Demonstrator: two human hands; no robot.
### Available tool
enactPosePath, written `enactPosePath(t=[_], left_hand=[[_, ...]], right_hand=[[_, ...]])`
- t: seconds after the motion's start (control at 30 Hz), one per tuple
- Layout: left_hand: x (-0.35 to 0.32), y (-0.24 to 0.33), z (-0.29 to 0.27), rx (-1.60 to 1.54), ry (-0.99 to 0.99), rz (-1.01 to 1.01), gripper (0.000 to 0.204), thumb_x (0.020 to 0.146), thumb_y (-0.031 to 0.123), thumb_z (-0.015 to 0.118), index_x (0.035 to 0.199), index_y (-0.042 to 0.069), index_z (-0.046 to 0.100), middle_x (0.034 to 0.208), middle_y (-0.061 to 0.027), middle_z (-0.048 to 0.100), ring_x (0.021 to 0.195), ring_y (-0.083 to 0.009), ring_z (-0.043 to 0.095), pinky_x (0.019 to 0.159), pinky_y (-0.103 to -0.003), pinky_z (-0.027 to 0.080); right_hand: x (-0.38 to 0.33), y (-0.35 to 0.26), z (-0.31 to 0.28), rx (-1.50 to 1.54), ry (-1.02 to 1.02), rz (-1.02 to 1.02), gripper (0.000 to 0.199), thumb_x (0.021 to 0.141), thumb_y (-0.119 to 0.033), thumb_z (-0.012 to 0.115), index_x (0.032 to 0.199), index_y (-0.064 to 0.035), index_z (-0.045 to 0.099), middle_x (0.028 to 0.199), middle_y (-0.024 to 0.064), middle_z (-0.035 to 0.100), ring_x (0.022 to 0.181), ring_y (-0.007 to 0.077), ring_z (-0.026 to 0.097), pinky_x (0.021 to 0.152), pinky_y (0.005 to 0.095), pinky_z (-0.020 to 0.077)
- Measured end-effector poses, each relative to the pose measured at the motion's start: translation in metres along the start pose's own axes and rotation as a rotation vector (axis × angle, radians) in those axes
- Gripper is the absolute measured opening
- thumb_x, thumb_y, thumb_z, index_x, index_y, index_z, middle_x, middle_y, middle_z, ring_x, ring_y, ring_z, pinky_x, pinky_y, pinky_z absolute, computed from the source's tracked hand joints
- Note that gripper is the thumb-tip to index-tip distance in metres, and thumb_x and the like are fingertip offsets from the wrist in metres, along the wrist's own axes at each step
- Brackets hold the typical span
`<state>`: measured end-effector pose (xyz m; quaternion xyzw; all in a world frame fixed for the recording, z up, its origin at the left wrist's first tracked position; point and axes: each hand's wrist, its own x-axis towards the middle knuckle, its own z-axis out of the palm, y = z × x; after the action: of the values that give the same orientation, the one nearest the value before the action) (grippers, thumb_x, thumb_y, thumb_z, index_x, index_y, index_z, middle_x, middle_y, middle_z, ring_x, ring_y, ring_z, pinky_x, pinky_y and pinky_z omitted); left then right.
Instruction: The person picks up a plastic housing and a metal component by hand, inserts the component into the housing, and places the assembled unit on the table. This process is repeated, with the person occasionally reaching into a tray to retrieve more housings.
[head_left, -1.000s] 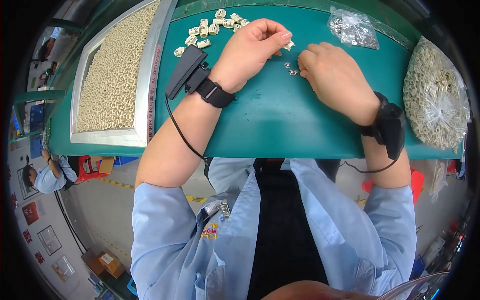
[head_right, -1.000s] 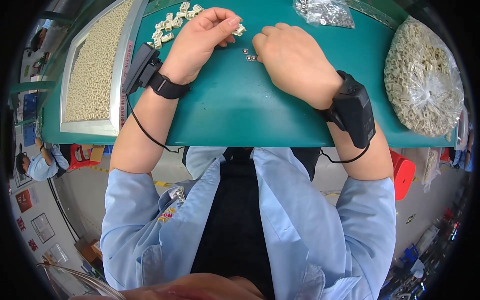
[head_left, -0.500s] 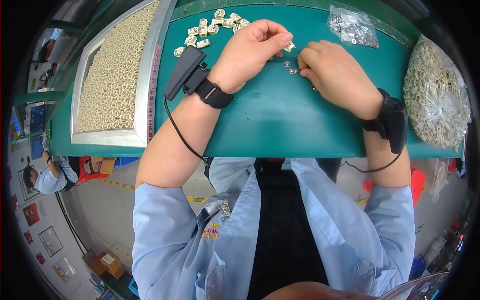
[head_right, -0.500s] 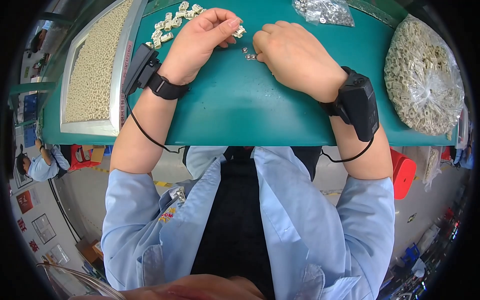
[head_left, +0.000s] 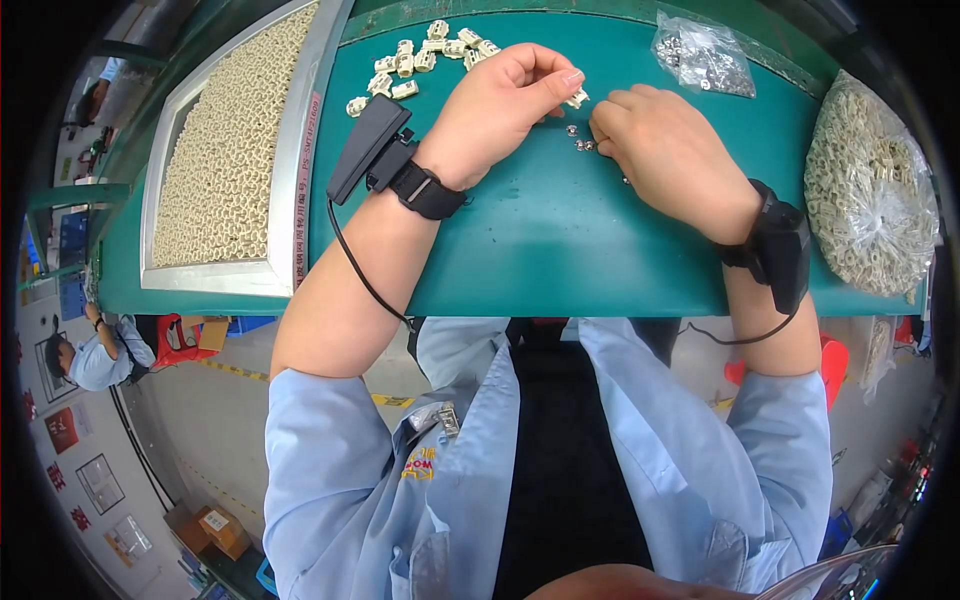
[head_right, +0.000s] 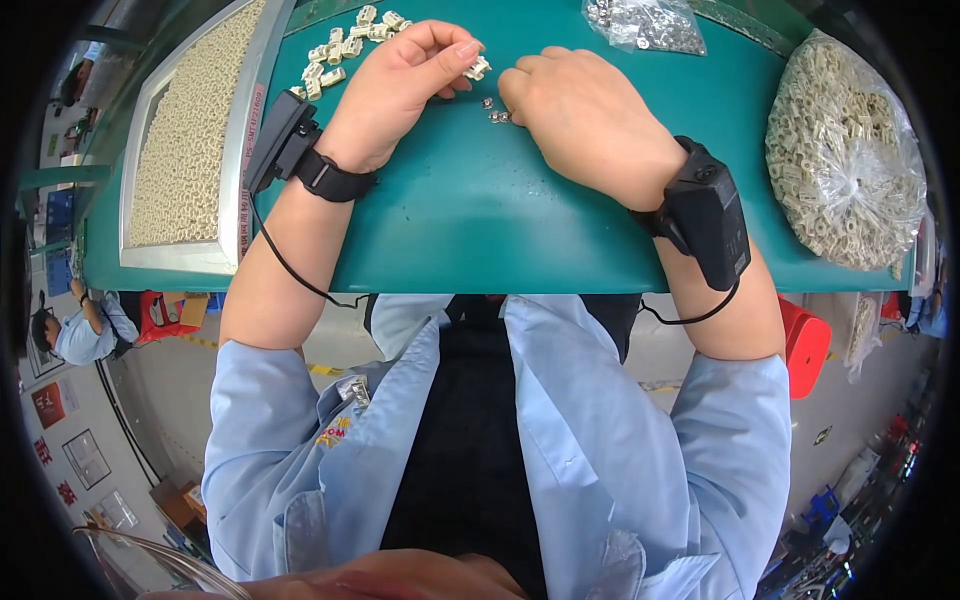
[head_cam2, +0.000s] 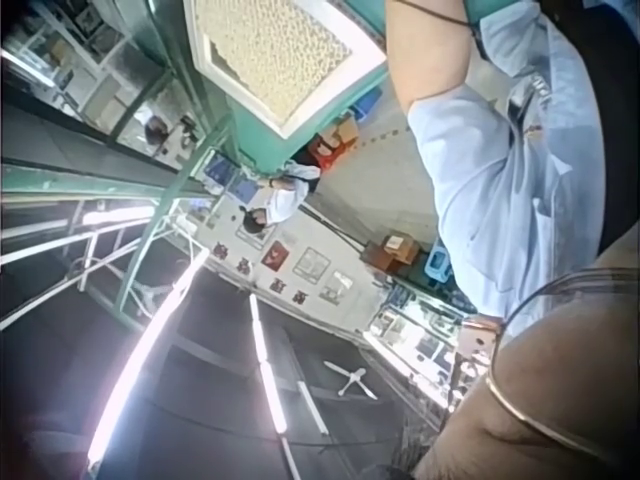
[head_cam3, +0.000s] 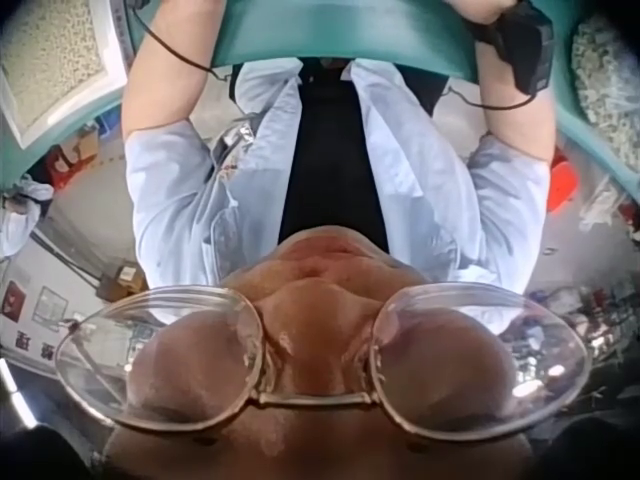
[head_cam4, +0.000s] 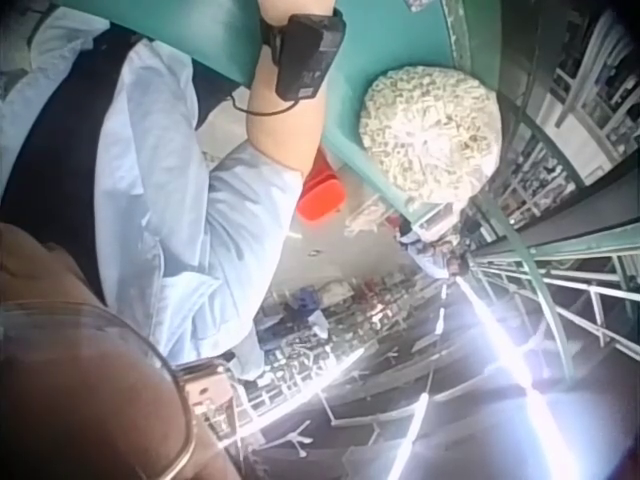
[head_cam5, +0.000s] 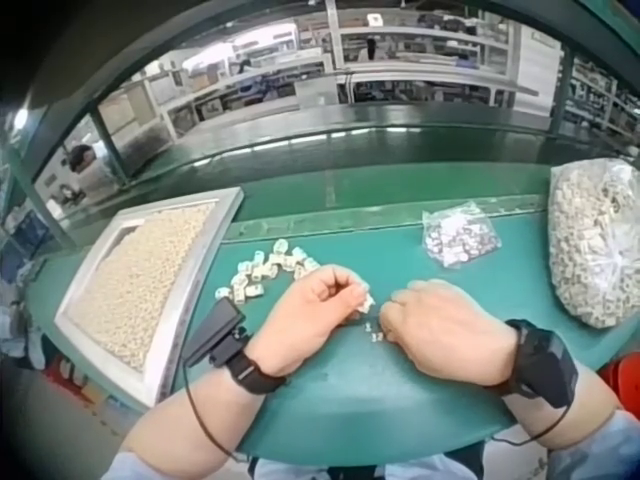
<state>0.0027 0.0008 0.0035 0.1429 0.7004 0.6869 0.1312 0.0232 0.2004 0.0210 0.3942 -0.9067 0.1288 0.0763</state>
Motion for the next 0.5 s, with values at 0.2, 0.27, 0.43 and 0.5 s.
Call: enactPosePath(t=[0.2,0.27,0.43,0.5], left_hand=[[-0.0004,-0.0004,-0.0015,0.022,-0.020,-0.013,0.022,0.093,0.029,0.060,0.102,0.009,0.061,0.088,0.0038,0.060,0.081,-0.0056,0.054,0.074,-0.021,0.043],[-0.0003,-0.0002,-0.0014,0.022,-0.021,-0.014,0.022,0.093,0.029,0.060,0.102,0.009,0.061,0.088,0.0039,0.060,0.080,-0.0054,0.054,0.074,-0.021,0.043],[-0.0002,0.0021,-0.0033,0.009,-0.008,-0.034,0.023,0.092,0.029,0.061,0.100,0.007,0.061,0.085,0.0034,0.059,0.077,-0.0062,0.053,0.071,-0.021,0.044],[-0.0005,0.0028,-0.0040,0.003,-0.001,-0.042,0.023,0.092,0.028,0.062,0.099,0.006,0.062,0.084,0.0030,0.058,0.076,-0.0067,0.053,0.069,-0.021,0.045]], right_hand=[[-0.0014,0.0035,0.0027,0.009,0.009,-0.008,0.011,0.076,-0.001,0.060,0.077,-0.0030,0.049,0.077,0.0099,0.054,0.079,0.0303,0.053,0.071,0.0391,0.0424],[-0.0020,0.0047,0.0025,0.036,0.002,-0.004,0.011,0.077,-0.001,0.060,0.078,-0.0032,0.049,0.078,0.0100,0.054,0.080,0.0302,0.053,0.071,0.0394,0.0422],[-0.0037,0.0051,-0.0020,0.039,0.009,-0.059,0.010,0.077,-0.001,0.060,0.079,-0.0030,0.051,0.077,0.0100,0.054,0.080,0.0301,0.052,0.072,0.0395,0.0421],[-0.0023,0.0062,-0.0016,0.049,0.015,-0.071,0.010,0.077,-0.001,0.060,0.080,-0.0027,0.051,0.077,0.0105,0.054,0.079,0.0303,0.053,0.071,0.0399,0.0420]])
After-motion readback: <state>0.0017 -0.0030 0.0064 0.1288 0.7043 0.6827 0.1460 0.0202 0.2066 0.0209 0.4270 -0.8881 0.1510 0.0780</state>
